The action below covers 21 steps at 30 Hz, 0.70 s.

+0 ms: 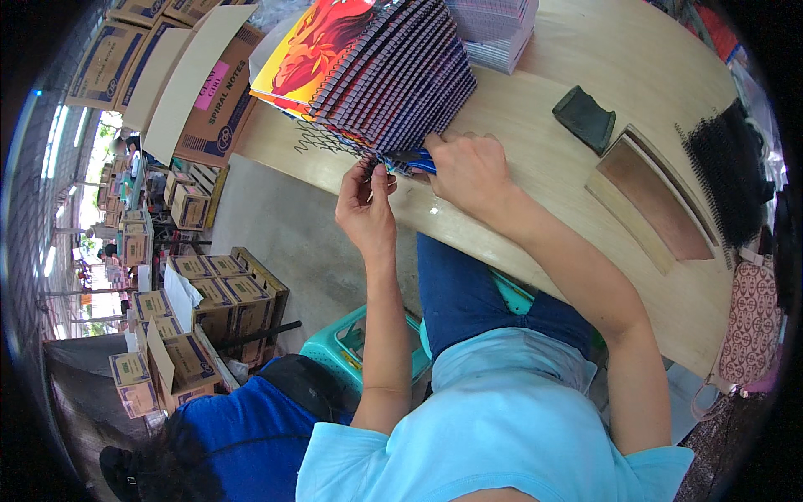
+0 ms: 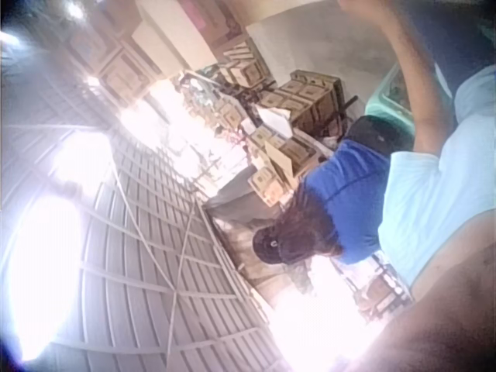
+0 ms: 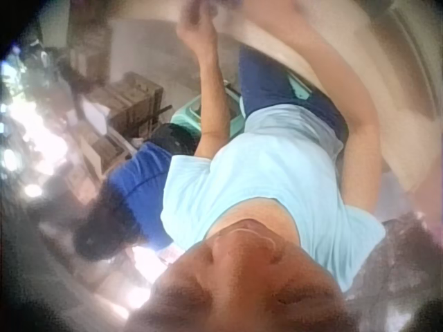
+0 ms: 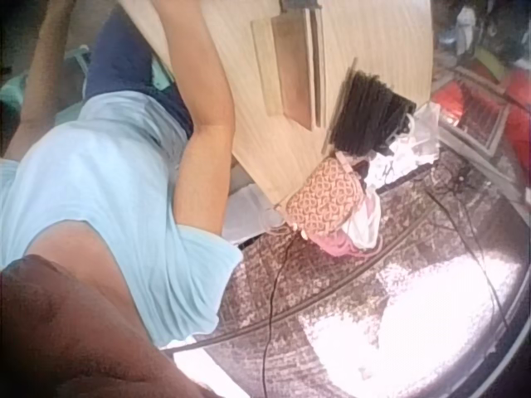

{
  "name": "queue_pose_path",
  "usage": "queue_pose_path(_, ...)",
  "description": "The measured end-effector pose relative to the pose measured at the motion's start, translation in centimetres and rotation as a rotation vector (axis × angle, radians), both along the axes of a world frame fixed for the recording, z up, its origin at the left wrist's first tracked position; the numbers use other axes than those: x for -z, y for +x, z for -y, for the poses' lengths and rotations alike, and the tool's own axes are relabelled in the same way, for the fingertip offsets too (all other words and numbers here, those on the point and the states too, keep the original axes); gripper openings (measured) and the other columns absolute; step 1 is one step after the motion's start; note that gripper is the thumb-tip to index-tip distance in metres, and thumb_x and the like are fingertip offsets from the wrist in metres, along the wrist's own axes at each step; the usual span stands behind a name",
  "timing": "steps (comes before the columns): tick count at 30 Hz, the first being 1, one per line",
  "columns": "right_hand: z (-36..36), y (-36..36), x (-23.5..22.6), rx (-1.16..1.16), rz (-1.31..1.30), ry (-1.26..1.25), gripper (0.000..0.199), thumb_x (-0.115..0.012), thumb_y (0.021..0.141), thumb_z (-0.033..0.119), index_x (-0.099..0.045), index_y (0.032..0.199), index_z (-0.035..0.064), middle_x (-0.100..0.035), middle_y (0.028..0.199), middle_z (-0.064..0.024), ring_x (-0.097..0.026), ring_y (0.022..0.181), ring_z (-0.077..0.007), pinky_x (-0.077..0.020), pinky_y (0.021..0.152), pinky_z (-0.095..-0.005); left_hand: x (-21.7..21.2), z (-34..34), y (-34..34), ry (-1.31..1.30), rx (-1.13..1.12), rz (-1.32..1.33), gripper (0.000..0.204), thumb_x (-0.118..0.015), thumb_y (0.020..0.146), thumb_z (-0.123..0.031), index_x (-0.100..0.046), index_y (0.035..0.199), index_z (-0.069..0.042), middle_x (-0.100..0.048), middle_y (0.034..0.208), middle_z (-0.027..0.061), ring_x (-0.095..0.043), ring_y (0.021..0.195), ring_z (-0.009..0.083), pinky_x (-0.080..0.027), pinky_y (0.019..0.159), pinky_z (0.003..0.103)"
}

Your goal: The person uses a blue utility knife to trim the spiral binding of a stack of notebooks. They hold the notebooks steady with one hand while cutting along the edge with the other, then reposition the stack to continue trimming.

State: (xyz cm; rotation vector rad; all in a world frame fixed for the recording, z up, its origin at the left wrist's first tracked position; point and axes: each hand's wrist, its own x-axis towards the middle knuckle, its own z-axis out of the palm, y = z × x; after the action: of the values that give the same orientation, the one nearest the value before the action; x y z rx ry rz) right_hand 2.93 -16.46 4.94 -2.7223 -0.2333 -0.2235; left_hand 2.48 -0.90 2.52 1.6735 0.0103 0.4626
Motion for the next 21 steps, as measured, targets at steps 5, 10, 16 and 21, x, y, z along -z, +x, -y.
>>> queue_pose_path(5,0.7,-1.0,-0.2,0.047,0.220,0.028,0.042,-0.071,0.076,0.045,-0.064,0.094,0.0071,-0.064,0.091,-0.0095,-0.065,0.085,-0.0260,-0.0514,0.070,-0.0414,0.0,-0.1,-0.3,-0.028,-0.012,0.021,0.024,-0.065,0.091,-0.009,-0.060,0.110,0.007,-0.066,0.090,0.0086,-0.065,0.074,0.0117,-0.056,0.066,0.024)
queue_pose_path(10,0.0,-1.0,-1.3,0.018,0.169,0.009,0.043,-0.070,0.078,0.044,-0.065,0.097,0.0060,-0.064,0.096,-0.0110,-0.064,0.091,-0.0270,-0.0516,0.073,-0.0440,-1.1,0.2,-0.4,0.039,0.008,0.031,0.023,-0.064,0.092,-0.009,-0.060,0.109,0.006,-0.065,0.092,0.0080,-0.064,0.075,0.0121,-0.057,0.065,0.026)
queue_pose_path(16,0.1,-0.3,-0.7,0.031,0.076,0.067,0.043,-0.073,0.073,0.046,-0.064,0.090,0.0077,-0.063,0.084,-0.0075,-0.065,0.078,-0.0260,-0.0516,0.065,-0.0405,-1.2,0.2,-0.2,-0.020,0.005,0.024,0.023,-0.064,0.092,-0.009,-0.060,0.109,0.006,-0.065,0.091,0.0075,-0.063,0.073,0.0116,-0.056,0.064,0.025)
queue_pose_path(21,0.2,-1.1,-1.4,0.056,0.346,0.021,0.043,-0.074,0.073,0.046,-0.064,0.090,0.0075,-0.063,0.084,-0.0078,-0.065,0.078,-0.0257,-0.0515,0.065,-0.0401,-1.5,0.5,-0.3,-0.006,-0.012,0.051,0.023,-0.064,0.092,-0.009,-0.060,0.109,0.006,-0.065,0.088,0.0071,-0.063,0.071,0.0112,-0.055,0.062,0.024)
